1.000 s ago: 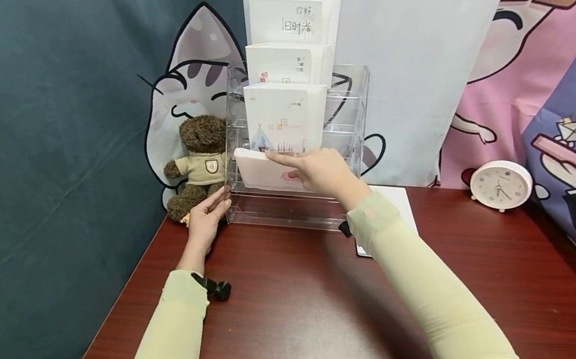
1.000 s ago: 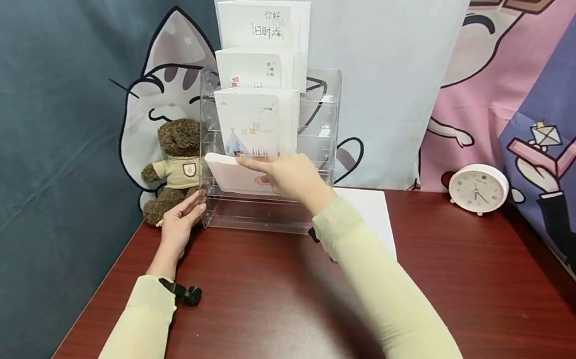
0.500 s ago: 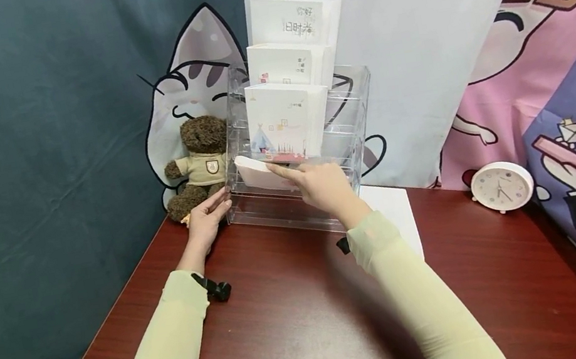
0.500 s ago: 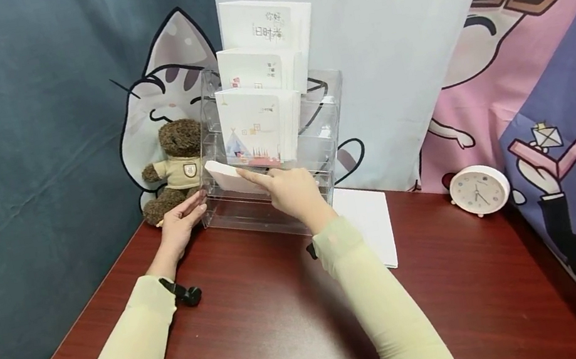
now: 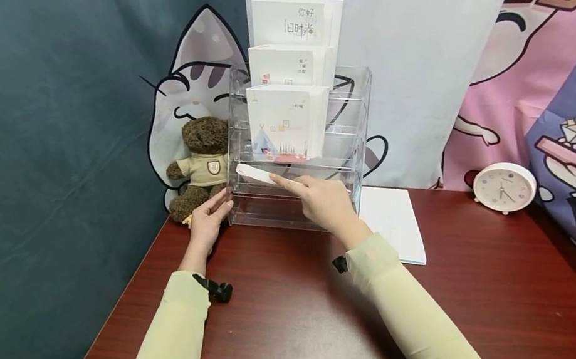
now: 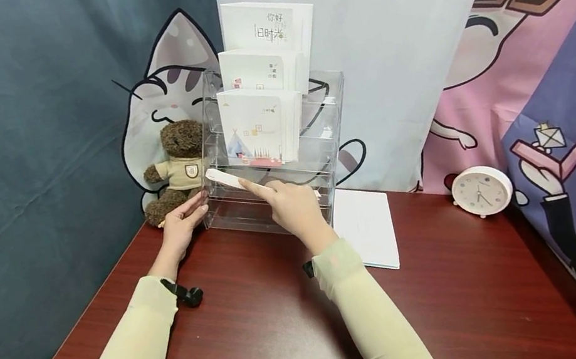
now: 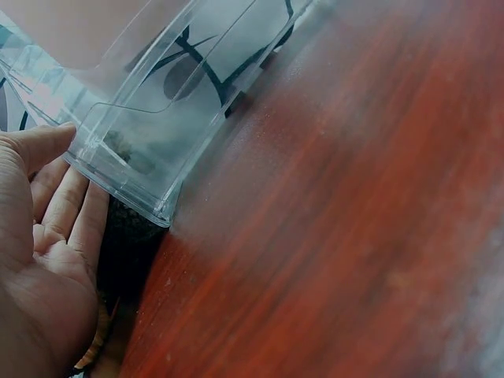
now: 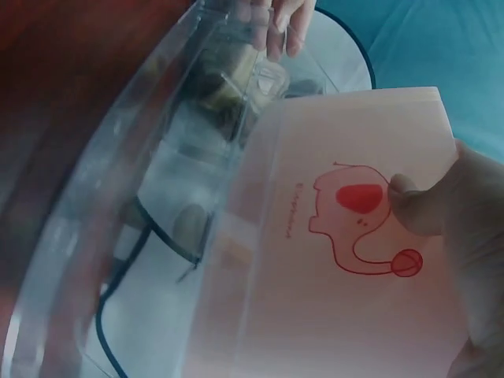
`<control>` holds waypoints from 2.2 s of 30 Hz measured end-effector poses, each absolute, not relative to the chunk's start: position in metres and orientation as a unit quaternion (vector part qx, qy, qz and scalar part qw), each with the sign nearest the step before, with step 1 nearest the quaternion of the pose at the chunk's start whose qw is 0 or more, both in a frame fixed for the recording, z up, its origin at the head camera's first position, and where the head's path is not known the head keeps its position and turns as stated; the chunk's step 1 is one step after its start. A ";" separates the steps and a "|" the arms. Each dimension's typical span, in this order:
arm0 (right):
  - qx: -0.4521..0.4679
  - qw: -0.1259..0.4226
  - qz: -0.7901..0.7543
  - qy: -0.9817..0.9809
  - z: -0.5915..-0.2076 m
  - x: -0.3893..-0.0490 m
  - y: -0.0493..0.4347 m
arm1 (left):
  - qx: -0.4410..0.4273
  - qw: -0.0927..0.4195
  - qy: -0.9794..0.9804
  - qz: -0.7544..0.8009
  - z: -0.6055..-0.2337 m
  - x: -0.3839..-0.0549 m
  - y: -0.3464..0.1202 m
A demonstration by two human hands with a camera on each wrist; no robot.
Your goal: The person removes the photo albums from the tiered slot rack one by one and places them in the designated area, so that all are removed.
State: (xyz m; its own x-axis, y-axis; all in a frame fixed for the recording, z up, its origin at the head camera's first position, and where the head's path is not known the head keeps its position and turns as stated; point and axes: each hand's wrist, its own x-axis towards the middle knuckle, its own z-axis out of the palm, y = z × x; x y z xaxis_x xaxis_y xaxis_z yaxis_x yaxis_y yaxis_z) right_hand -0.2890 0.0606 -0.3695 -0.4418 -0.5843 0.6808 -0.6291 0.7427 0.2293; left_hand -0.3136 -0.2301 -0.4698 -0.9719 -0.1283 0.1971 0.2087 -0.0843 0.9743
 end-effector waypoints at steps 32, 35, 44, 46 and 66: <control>0.408 0.538 0.257 -0.691 -0.343 -0.258 0.086 | -0.010 0.090 -0.686 -0.722 -0.468 -0.315 -0.232; 0.408 0.542 0.259 -0.688 -0.337 -0.256 0.090 | -0.009 0.090 -0.687 -0.721 -0.467 -0.314 -0.232; 0.386 0.535 0.290 -0.693 -0.330 -0.252 0.113 | -0.015 0.078 -0.667 -0.741 -0.455 -0.305 -0.225; 0.382 0.538 0.303 -0.688 -0.328 -0.251 0.117 | -0.017 0.080 -0.667 -0.740 -0.460 -0.309 -0.225; 0.326 0.553 0.344 -0.685 -0.332 -0.243 0.183 | -0.013 0.088 -0.668 -0.739 -0.466 -0.311 -0.228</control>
State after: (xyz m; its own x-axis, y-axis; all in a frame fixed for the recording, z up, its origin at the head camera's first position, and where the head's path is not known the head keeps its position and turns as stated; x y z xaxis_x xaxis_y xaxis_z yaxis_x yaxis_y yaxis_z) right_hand -0.2426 0.1827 -0.3323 -0.1759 -0.0662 0.9822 -0.8273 0.5507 -0.1111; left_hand -0.3114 -0.2282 -0.4661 -0.9842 -0.1126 0.1369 0.1475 -0.0920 0.9848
